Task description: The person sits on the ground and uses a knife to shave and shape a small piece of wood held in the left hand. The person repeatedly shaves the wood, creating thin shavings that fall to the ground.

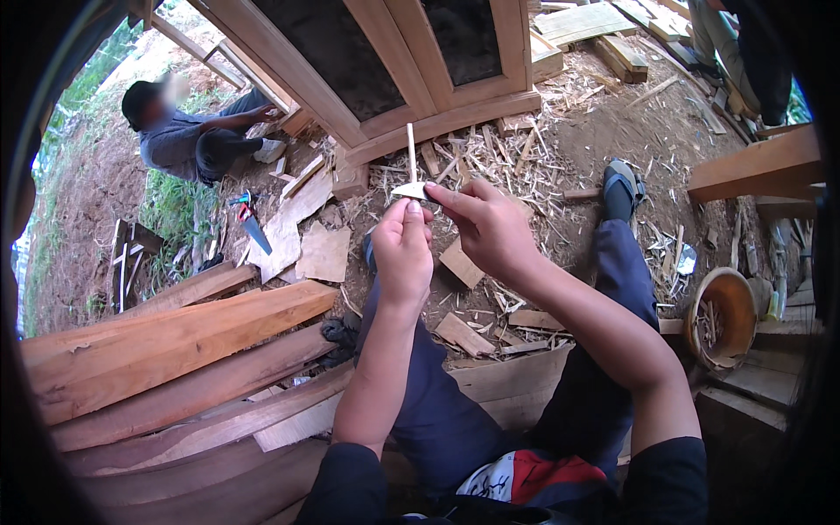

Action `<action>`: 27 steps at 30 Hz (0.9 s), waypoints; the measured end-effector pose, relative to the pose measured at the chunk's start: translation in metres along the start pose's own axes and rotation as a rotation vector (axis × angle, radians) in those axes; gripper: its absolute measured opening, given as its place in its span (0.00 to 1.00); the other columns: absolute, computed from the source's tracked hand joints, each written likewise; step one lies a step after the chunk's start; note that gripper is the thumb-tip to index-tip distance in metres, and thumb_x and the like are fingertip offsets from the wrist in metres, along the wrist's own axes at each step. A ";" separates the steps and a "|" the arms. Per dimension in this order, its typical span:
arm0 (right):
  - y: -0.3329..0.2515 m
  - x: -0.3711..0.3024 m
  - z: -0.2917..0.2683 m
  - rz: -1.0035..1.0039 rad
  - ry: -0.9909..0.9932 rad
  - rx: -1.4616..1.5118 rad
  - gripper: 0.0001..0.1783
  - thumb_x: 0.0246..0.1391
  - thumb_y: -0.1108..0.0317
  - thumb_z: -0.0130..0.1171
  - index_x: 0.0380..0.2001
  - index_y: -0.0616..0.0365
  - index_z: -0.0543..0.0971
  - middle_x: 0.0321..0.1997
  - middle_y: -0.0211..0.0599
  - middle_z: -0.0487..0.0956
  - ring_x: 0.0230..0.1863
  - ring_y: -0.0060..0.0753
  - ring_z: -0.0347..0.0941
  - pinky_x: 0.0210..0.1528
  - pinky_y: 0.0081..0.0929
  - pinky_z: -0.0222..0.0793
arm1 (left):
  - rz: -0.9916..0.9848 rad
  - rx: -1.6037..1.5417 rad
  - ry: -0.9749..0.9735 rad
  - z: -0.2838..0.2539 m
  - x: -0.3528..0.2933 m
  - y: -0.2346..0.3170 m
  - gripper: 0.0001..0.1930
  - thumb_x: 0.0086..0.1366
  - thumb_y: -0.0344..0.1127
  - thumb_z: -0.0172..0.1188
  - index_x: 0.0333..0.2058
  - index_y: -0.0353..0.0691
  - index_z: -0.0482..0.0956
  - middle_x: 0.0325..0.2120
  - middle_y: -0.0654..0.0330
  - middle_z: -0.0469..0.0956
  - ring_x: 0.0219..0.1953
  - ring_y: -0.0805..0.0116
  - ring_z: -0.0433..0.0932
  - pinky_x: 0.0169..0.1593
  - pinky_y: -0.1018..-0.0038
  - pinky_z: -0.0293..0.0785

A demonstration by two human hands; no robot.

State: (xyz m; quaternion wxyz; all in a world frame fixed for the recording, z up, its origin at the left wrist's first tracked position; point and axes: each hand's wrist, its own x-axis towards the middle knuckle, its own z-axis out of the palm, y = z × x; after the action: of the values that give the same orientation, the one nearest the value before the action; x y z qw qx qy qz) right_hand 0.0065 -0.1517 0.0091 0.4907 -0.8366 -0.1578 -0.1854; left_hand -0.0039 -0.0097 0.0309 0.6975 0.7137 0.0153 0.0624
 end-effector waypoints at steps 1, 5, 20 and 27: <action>0.009 0.004 0.005 -0.010 0.023 -0.033 0.22 0.59 0.72 0.54 0.54 0.38 0.79 0.33 0.42 0.76 0.33 0.48 0.78 0.36 0.44 0.73 | -0.033 0.009 -0.030 0.002 -0.005 0.001 0.13 0.74 0.32 0.48 0.49 0.31 0.77 0.27 0.69 0.72 0.23 0.87 0.63 0.27 0.87 0.61; 0.067 0.051 -0.029 0.258 0.279 -0.047 0.20 0.62 0.74 0.53 0.56 0.46 0.79 0.33 0.40 0.81 0.28 0.26 0.72 0.32 0.30 0.69 | -0.105 0.028 -0.179 0.030 -0.040 0.005 0.14 0.74 0.33 0.50 0.51 0.30 0.76 0.27 0.68 0.74 0.21 0.87 0.66 0.25 0.89 0.63; 0.000 0.001 -0.025 0.047 -0.180 0.352 0.20 0.54 0.67 0.59 0.52 0.57 0.77 0.48 0.48 0.80 0.50 0.49 0.77 0.53 0.40 0.71 | -0.192 -0.050 0.035 -0.002 -0.018 0.003 0.12 0.72 0.35 0.53 0.50 0.37 0.74 0.30 0.68 0.74 0.21 0.86 0.66 0.22 0.87 0.61; -0.003 -0.005 -0.035 0.050 -0.247 0.181 0.20 0.54 0.65 0.59 0.52 0.48 0.78 0.42 0.46 0.78 0.45 0.52 0.77 0.47 0.43 0.73 | -0.093 0.006 -0.010 -0.001 -0.014 -0.002 0.12 0.71 0.33 0.54 0.50 0.35 0.73 0.31 0.69 0.74 0.25 0.85 0.68 0.27 0.86 0.66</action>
State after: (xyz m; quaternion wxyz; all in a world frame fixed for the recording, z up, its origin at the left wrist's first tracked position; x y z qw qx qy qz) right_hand -0.0046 -0.1816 0.0251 0.5453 -0.8091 -0.2124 -0.0539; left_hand -0.0180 -0.0101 0.0279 0.6976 0.7145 0.0454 0.0264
